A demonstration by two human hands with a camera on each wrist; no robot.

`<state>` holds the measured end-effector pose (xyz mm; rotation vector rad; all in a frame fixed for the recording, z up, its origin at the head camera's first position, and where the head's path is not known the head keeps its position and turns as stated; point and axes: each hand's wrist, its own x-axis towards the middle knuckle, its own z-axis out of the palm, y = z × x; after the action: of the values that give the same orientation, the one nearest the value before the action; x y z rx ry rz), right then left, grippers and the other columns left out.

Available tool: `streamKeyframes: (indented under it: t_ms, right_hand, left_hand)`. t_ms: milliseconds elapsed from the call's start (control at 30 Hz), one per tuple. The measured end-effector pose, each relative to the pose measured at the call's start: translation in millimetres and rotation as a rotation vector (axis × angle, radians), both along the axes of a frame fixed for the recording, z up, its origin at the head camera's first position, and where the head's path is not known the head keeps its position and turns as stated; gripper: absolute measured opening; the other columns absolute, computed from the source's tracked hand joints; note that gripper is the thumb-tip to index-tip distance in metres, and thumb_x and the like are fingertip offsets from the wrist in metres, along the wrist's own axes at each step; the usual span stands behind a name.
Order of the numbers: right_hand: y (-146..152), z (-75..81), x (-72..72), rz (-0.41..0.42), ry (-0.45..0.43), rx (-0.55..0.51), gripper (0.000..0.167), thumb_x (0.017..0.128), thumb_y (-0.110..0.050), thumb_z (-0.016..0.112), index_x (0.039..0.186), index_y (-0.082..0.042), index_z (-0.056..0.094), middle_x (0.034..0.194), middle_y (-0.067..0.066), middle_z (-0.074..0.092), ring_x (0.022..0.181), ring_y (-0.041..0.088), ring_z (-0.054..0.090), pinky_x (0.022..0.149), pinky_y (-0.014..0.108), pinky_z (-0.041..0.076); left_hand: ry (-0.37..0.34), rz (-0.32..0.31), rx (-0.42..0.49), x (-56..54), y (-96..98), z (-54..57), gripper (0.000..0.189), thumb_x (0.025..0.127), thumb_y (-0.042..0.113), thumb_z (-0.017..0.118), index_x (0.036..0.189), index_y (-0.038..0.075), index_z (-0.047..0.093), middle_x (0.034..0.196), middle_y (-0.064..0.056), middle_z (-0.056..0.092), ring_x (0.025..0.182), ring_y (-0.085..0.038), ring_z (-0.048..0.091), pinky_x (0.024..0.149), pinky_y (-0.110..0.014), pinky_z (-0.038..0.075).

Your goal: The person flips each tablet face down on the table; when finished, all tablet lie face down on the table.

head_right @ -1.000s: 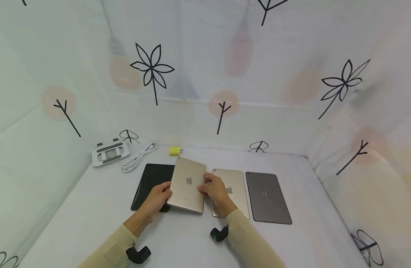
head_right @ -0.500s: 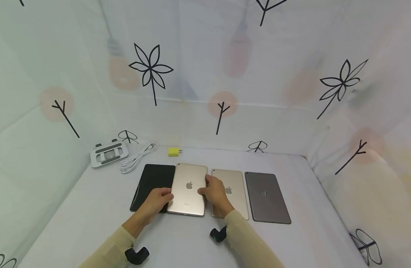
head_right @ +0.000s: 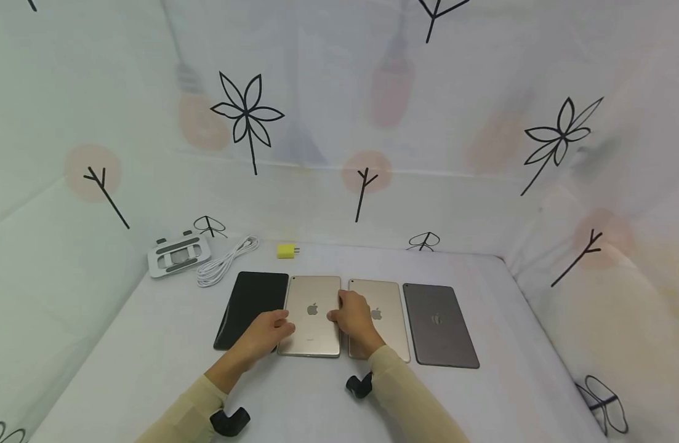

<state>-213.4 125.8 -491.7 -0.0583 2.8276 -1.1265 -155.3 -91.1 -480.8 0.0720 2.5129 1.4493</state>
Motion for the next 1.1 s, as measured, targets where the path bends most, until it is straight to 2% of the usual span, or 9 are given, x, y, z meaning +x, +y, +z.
streamKeyframes:
  t_ms: [133,267,367,600,767,833,933,1000,1100]
  right_hand:
    - [-2,-2.8,-1.5,-0.005,0.016,0.038,0.042,0.083,-0.01,0.083,0.119,0.005,0.068,0.113,0.019,0.071,0.096,0.027,0.065,0.084,0.042,0.057]
    - [-2,-3.7,-1.4,-0.01,0.041,0.065,0.032,0.082,-0.01,0.083,0.109,0.003,0.07,0.103,0.015,0.072,0.082,0.021,0.059,0.071,0.035,0.053]
    - [-3,-3.8,-0.3,0.0,0.065,0.101,0.033,0.082,-0.009,0.083,0.109,0.004,0.07,0.103,0.016,0.072,0.085,0.023,0.063,0.072,0.037,0.056]
    - [-8,-3.3,3.6,0.043,0.106,0.22,0.046,0.084,-0.011,0.082,0.123,0.008,0.067,0.113,0.022,0.071,0.107,0.035,0.068,0.091,0.048,0.057]
    - [-9,-0.2,3.4,0.061,0.122,0.283,0.043,0.084,-0.013,0.082,0.12,0.006,0.069,0.11,0.02,0.072,0.102,0.033,0.069,0.088,0.046,0.058]
    - [-12,3.5,3.0,0.071,0.126,0.291,0.044,0.086,-0.014,0.08,0.124,0.006,0.067,0.115,0.021,0.071,0.105,0.035,0.069,0.087,0.047,0.058]
    - [-20,12.6,0.5,0.093,0.106,0.185,0.051,0.091,-0.019,0.074,0.134,0.004,0.061,0.123,0.022,0.069,0.111,0.037,0.068,0.089,0.049,0.058]
    - [-28,18.4,-3.1,0.118,0.033,-0.024,0.056,0.094,-0.02,0.071,0.143,0.001,0.054,0.131,0.022,0.065,0.11,0.037,0.068,0.089,0.049,0.059]
    - [-43,24.2,-7.6,0.135,-0.127,-0.377,0.067,0.094,-0.021,0.073,0.153,-0.007,0.043,0.143,0.021,0.056,0.114,0.035,0.066,0.092,0.046,0.059]
  left_hand:
    - [-0.001,-0.008,0.012,-0.1,-2.2,-1.2,0.055,0.097,0.021,0.062,0.142,-0.01,0.051,0.136,-0.031,0.059,0.123,-0.042,0.06,0.097,-0.055,0.054]
    - [-0.012,-0.023,0.031,0.6,-2.4,-1.5,0.056,0.098,0.022,0.062,0.143,-0.009,0.049,0.14,-0.032,0.056,0.129,-0.045,0.056,0.101,-0.057,0.051]
    - [-0.019,-0.029,0.034,1.8,-2.9,-1.4,0.057,0.098,0.023,0.061,0.144,-0.009,0.049,0.141,-0.031,0.055,0.132,-0.045,0.054,0.103,-0.057,0.05]
    - [-0.035,-0.04,0.046,2.9,-6.6,-0.6,0.056,0.099,0.023,0.06,0.143,-0.01,0.049,0.14,-0.029,0.056,0.129,-0.042,0.056,0.103,-0.056,0.05]
    - [-0.049,-0.045,0.1,4.2,-7.8,2.0,0.058,0.1,0.024,0.059,0.146,-0.008,0.046,0.141,-0.03,0.055,0.129,-0.042,0.056,0.104,-0.058,0.049]
    - [-0.065,-0.012,0.148,5.2,-13.0,7.0,0.06,0.1,0.022,0.059,0.15,-0.006,0.042,0.143,-0.03,0.053,0.129,-0.042,0.056,0.105,-0.058,0.048]
    - [-0.062,0.079,0.209,2.4,-32.0,19.3,0.062,0.1,0.019,0.058,0.154,-0.002,0.037,0.146,-0.03,0.051,0.126,-0.04,0.059,0.106,-0.057,0.047]
    - [-0.045,0.144,0.209,-1.8,-50.3,26.5,0.061,0.101,0.018,0.056,0.155,-0.001,0.035,0.149,-0.029,0.049,0.127,-0.04,0.057,0.108,-0.058,0.046]
    - [-0.044,0.207,0.138,-9.2,-77.4,29.6,0.061,0.102,0.019,0.052,0.156,-0.001,0.033,0.151,-0.028,0.046,0.133,-0.042,0.051,0.11,-0.059,0.042]
